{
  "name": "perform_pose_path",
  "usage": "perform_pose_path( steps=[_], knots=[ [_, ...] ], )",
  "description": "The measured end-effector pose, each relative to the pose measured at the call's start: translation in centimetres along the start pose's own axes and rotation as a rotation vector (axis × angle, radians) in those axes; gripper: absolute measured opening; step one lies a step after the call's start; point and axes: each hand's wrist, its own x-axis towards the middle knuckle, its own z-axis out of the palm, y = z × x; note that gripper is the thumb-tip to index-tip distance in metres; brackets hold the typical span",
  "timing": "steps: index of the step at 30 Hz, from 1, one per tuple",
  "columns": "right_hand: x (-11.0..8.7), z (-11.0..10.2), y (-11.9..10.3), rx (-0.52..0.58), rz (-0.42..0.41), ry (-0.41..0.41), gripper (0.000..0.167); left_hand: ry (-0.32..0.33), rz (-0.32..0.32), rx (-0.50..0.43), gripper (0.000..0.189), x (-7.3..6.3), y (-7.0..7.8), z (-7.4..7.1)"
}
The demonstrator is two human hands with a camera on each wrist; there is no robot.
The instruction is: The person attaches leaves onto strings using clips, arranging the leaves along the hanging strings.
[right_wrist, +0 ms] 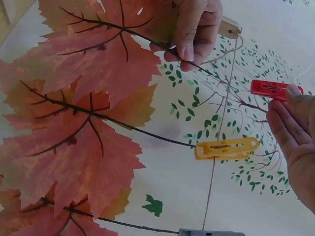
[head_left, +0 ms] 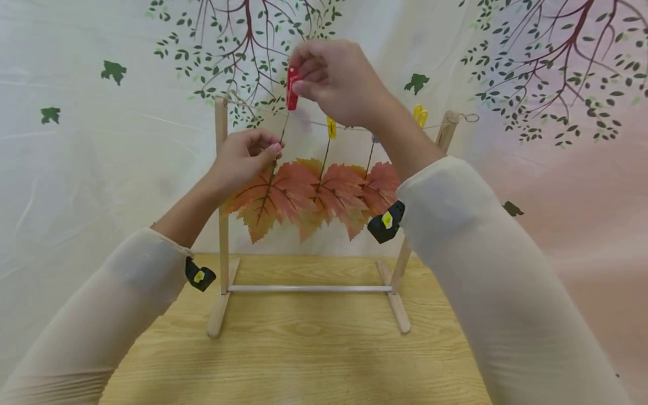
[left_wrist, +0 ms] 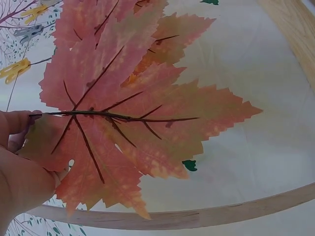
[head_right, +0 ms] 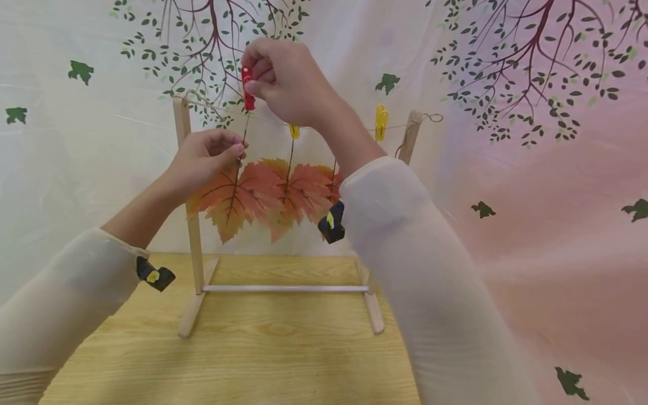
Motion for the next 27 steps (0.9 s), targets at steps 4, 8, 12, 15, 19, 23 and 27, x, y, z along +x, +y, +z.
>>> perform_pose_path(
  steps=[4, 8, 12, 15, 19, 23, 27],
  knots=[
    [0.5, 0.5, 0.1, 0.020, 0.049, 0.003, 0.020, 0.005, 0.004, -0.002, 0.021, -0.1, -0.3, 0.1],
    [0.6, 0.8, 0.4, 0.010, 0.087, -0.009, 0.020, 0.009, 0.011, 0.008, 0.021, -0.2, -0.5, 0.0],
    [0.7, 1.1, 0.7, -0.007, 0.088, -0.009, 0.020, 0.019, 0.027, 0.030, 0.022, -0.2, -0.5, 0.0],
    [0.7, 1.2, 0.8, -0.015, 0.081, 0.000, 0.018, 0.026, 0.035, 0.042, 0.021, -0.1, -0.5, 0.2],
    [0.8, 1.3, 0.8, -0.014, 0.083, 0.004, 0.017, 0.020, 0.027, 0.033, 0.021, -0.1, -0.5, 0.5],
    [0.8, 1.5, 0.8, -0.022, 0.091, -0.003, 0.016, 0.015, 0.028, 0.031, 0.021, -0.3, -0.6, 0.5],
    [0.8, 1.6, 0.8, -0.052, 0.095, -0.015, 0.016, 0.019, 0.039, 0.048, 0.022, -0.2, -0.6, 0.5]
  ],
)
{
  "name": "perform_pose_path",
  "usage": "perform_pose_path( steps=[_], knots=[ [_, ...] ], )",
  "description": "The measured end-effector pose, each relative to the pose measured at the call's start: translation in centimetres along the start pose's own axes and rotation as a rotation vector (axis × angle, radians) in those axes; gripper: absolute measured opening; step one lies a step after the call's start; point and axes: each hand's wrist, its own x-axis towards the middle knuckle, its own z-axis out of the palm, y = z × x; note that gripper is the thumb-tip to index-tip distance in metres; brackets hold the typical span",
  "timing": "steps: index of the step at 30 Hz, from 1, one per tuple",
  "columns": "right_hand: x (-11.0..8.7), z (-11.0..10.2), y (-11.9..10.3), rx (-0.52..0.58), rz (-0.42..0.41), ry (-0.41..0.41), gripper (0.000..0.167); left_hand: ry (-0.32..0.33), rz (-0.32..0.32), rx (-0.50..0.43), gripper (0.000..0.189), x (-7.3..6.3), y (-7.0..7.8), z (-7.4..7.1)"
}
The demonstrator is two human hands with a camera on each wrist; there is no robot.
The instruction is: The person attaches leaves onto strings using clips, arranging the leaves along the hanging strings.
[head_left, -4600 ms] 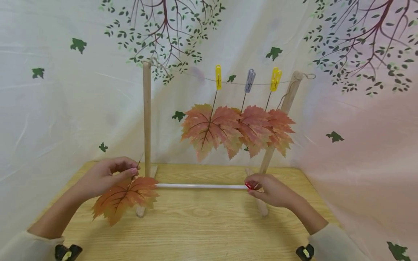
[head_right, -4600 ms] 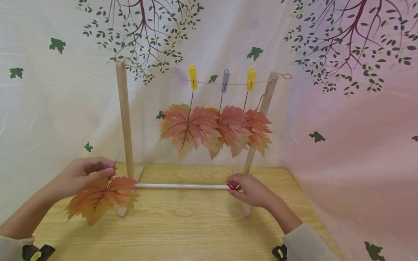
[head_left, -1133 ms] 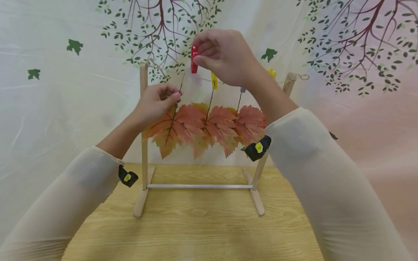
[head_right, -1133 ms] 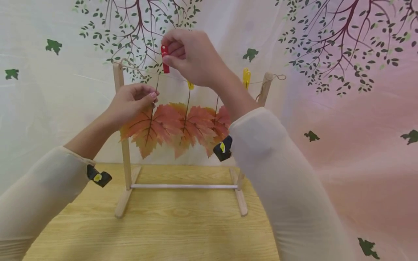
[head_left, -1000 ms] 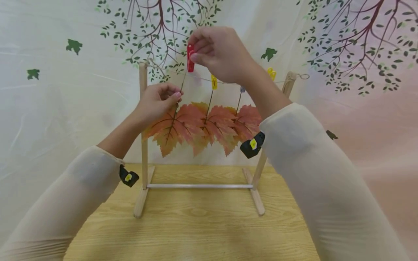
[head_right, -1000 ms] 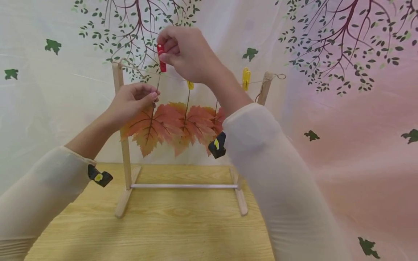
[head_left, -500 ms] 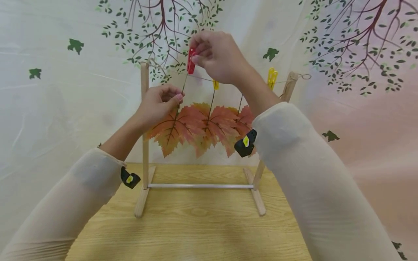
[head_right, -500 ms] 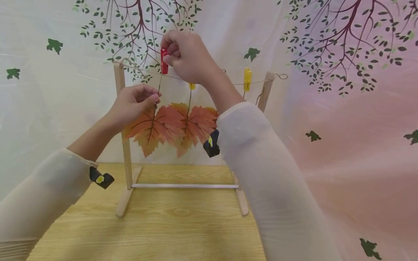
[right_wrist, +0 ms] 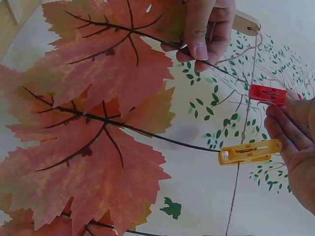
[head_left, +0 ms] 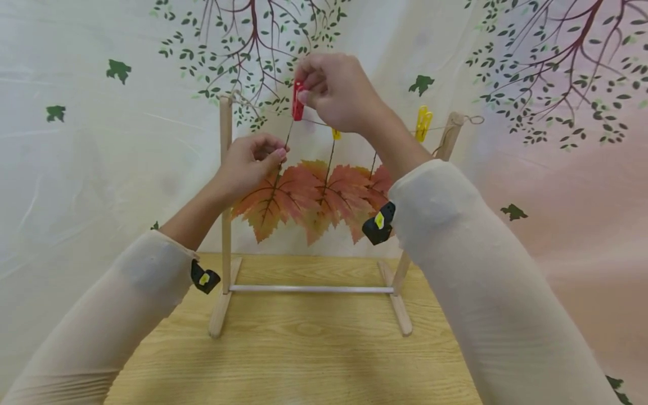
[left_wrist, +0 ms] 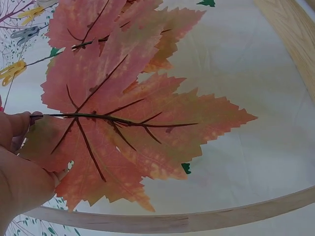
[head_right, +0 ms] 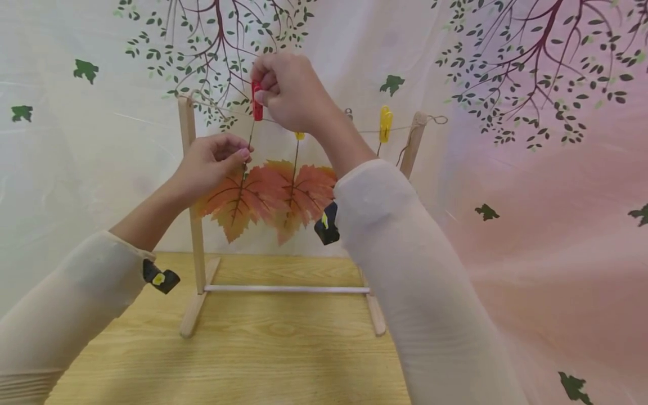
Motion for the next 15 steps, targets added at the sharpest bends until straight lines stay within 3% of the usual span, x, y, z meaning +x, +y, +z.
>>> perform_pose_path(
  steps=[15],
  knots=[
    [0.02, 0.26, 0.24, 0.005, 0.035, -0.036, 0.016, 0.013, -0.009, -0.044, 0.020, 0.76, 0.76, 0.64]
  ],
)
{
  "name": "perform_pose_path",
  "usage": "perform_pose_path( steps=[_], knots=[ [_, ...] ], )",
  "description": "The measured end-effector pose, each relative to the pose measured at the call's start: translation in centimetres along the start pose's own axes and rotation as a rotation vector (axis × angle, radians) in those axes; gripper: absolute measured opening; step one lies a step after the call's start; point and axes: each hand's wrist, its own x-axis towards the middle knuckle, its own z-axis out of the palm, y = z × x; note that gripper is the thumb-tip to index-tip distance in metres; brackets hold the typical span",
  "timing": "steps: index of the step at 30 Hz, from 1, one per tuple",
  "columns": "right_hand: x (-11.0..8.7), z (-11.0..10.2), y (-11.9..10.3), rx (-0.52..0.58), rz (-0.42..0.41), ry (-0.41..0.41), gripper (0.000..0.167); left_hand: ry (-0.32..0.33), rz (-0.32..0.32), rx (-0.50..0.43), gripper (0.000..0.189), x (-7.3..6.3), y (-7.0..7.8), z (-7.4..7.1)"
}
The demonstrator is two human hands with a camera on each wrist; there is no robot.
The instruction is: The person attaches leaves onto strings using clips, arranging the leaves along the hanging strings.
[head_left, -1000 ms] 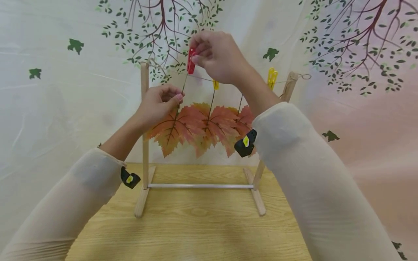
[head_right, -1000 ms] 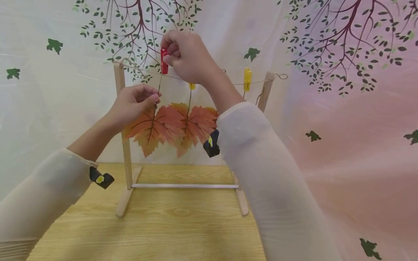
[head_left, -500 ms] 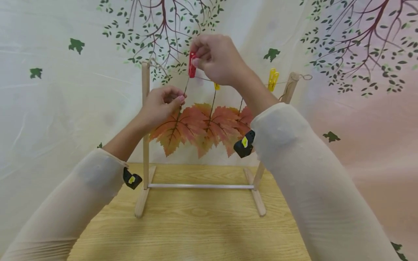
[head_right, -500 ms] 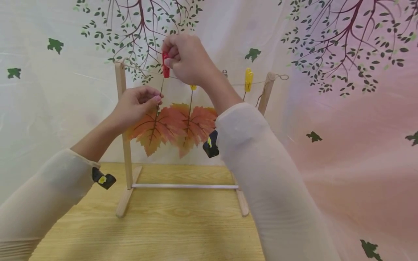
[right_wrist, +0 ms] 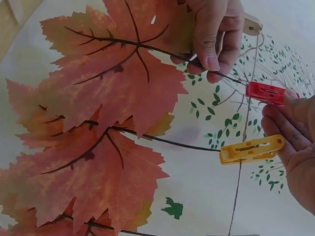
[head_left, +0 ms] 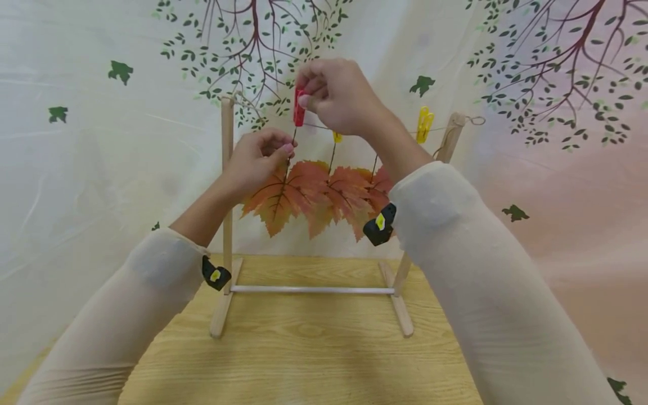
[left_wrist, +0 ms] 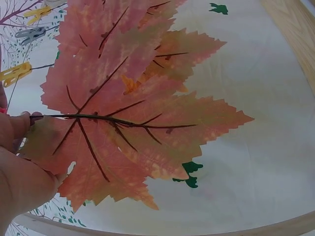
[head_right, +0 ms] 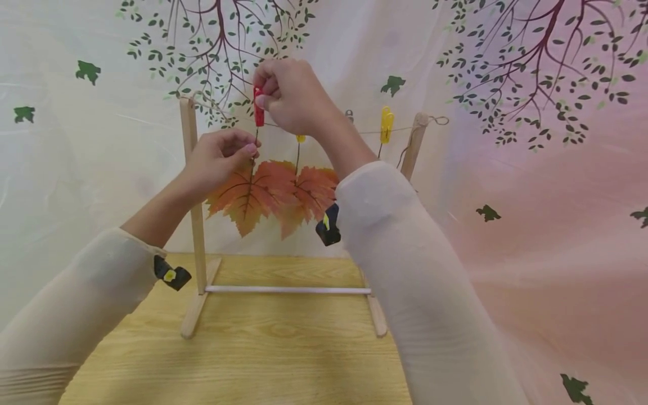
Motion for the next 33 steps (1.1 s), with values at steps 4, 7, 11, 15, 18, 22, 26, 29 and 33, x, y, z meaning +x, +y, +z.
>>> perform_pose_path(
  steps=[4, 7, 11, 15, 18, 22, 26, 29, 33],
  knots=[
    [-0.08, -0.12, -0.02, -0.016, 0.003, -0.005, 0.018, 0.005, -0.006, -0.008, 0.019, 0.03, 0.03, 0.19],
    [-0.13, -0.22, -0.03, -0.027, 0.007, -0.010, 0.019, 0.007, -0.005, -0.015, 0.018, 0.06, 0.03, 0.27],
    [-0.21, -0.33, -0.02, -0.040, 0.011, -0.010, 0.020, 0.013, 0.003, -0.023, 0.018, 0.00, 0.08, 0.34],
    [-0.31, -0.38, 0.04, -0.044, 0.012, -0.006, 0.019, 0.023, 0.004, -0.024, 0.019, -0.08, 0.06, 0.41],
    [-0.43, -0.38, 0.14, -0.044, 0.015, -0.009, 0.018, 0.026, -0.001, -0.026, 0.020, -0.04, 0.00, 0.46],
    [-0.56, -0.35, 0.28, -0.037, 0.013, -0.018, 0.017, 0.025, 0.003, -0.040, 0.021, 0.03, 0.18, 0.56],
    [-0.59, -0.29, 0.37, -0.034, 0.002, -0.021, 0.014, 0.028, 0.018, -0.065, 0.022, 0.16, 0.50, 0.69],
    [-0.57, -0.24, 0.40, -0.035, -0.004, -0.025, 0.014, 0.037, 0.025, -0.079, 0.022, 0.30, 0.70, 0.79],
    [-0.47, -0.17, 0.40, -0.032, -0.014, -0.028, 0.016, 0.046, 0.014, -0.086, 0.023, 0.39, 0.93, 0.86]
  ],
)
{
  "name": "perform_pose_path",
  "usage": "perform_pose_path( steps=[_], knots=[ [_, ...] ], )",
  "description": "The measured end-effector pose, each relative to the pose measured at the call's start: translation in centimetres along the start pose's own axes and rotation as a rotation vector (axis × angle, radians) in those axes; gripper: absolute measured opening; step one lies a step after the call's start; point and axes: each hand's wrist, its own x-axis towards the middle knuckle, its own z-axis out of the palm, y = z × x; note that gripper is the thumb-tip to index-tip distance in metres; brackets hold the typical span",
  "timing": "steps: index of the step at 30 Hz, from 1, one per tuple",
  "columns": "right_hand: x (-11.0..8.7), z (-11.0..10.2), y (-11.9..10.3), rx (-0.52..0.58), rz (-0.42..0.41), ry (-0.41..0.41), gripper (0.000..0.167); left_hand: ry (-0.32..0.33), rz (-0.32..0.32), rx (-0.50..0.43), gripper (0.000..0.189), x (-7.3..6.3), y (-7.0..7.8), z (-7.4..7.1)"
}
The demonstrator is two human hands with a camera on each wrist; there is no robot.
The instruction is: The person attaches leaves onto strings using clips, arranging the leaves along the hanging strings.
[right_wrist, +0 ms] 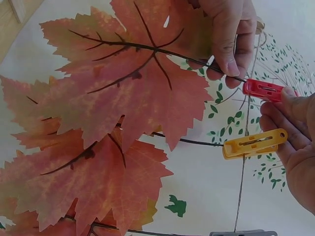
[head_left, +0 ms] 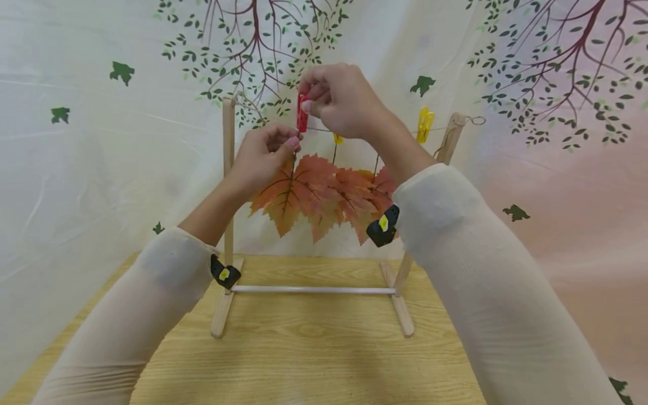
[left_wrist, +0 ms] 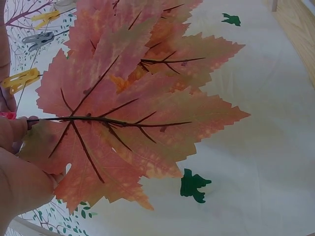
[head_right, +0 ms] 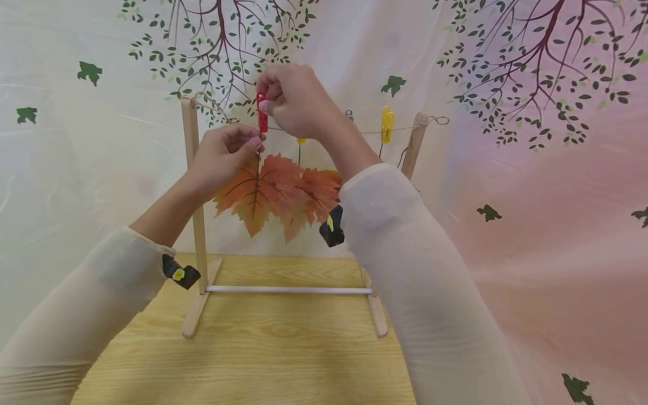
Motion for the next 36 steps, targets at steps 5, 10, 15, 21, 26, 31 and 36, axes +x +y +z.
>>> perform_pose_path(
  steps=[5, 10, 15, 21, 26, 31, 36],
  knots=[
    [0.06, 0.07, -0.03, 0.019, -0.003, -0.005, 0.021, 0.002, -0.003, -0.023, 0.021, 0.09, 0.00, 0.09],
    [0.06, 0.20, 0.16, 0.036, -0.014, 0.001, 0.027, 0.003, -0.016, -0.043, 0.021, 0.25, 0.11, 0.26],
    [0.05, 0.41, 0.29, 0.055, -0.029, 0.002, 0.028, 0.000, -0.021, -0.031, 0.022, 0.22, 0.04, 0.26],
    [0.07, 0.55, 0.40, 0.058, -0.043, 0.010, 0.029, 0.000, -0.004, -0.027, 0.024, 0.15, -0.26, 0.12],
    [0.01, 0.55, 0.43, 0.061, -0.034, 0.019, 0.030, -0.003, 0.015, -0.036, 0.025, 0.12, -0.33, 0.04],
    [-0.04, 0.63, 0.39, 0.063, -0.044, 0.026, 0.030, 0.001, 0.020, -0.041, 0.023, -0.01, -0.37, -0.12],
    [-0.19, 0.56, 0.46, 0.047, -0.043, 0.034, 0.031, 0.040, 0.013, 0.022, 0.025, -0.24, -0.15, -0.33]
  ],
)
